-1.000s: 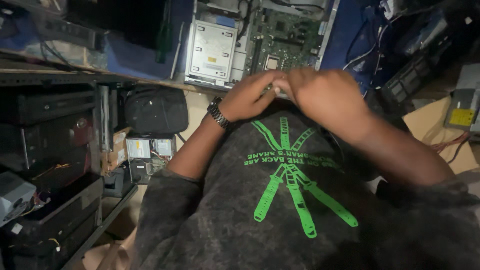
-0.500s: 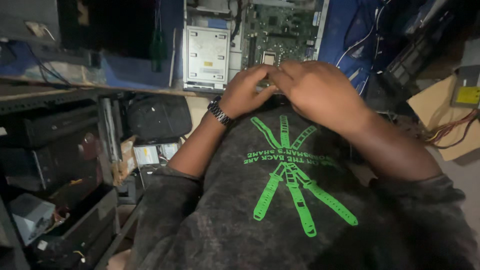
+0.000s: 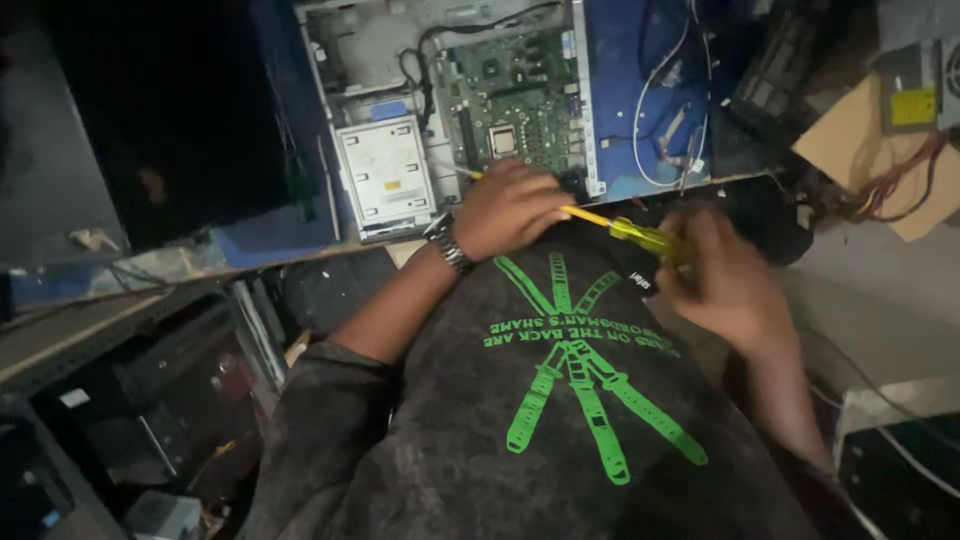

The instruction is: The person uses a yellow screwdriver to remove screws from a power supply unit and then from a computer case. They handle the power supply and the case, placing the power supply aside and continuing to unscrew components inside the case.

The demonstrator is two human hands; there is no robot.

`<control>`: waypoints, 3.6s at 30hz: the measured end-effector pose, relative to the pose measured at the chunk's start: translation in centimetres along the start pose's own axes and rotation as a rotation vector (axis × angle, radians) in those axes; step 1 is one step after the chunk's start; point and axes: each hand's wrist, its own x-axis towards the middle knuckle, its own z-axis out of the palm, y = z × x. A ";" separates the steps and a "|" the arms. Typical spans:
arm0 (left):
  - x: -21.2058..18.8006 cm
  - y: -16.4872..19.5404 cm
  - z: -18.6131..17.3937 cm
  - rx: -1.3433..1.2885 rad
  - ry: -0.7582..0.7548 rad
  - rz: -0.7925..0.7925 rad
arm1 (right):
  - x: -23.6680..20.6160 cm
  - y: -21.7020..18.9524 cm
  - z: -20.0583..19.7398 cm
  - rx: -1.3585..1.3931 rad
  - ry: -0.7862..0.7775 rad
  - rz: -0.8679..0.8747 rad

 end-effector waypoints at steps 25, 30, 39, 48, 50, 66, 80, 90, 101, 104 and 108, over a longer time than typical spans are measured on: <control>24.0 -1.6 14.5 0.554 -0.534 -0.226 | -7.8 22.4 11.5 0.827 0.380 0.481; 25.0 -1.3 15.6 0.522 -0.509 -0.270 | -8.4 23.4 11.5 1.055 0.316 0.441; 24.3 -1.5 16.1 0.421 -0.464 -0.397 | -8.1 24.2 11.3 0.874 0.311 0.348; 17.0 -1.7 11.0 -0.828 -0.015 -0.575 | -6.0 21.5 10.7 0.731 0.114 0.360; 14.2 -2.1 8.8 -0.891 0.098 -0.559 | -5.0 20.4 10.4 0.710 0.094 0.223; 0.5 -4.2 0.0 -0.962 0.479 -0.613 | 0.1 11.5 8.5 0.492 -0.112 0.032; -4.7 -4.8 -2.9 -0.639 0.165 -0.635 | 0.5 6.8 4.5 -0.001 -0.313 0.247; -7.0 -5.0 -3.6 -0.348 -0.036 -0.547 | 1.8 4.3 1.4 0.068 -0.167 -0.057; -11.3 -3.2 -3.4 -0.122 -0.150 -0.596 | 2.6 4.7 -1.2 0.893 -0.708 -0.161; -11.9 -3.0 -3.4 -0.179 -0.142 -0.630 | 2.6 4.4 -2.4 1.114 -0.670 -0.317; -11.6 -3.0 -3.2 -0.234 -0.137 -0.642 | 2.7 2.5 -2.1 0.970 -0.402 -0.418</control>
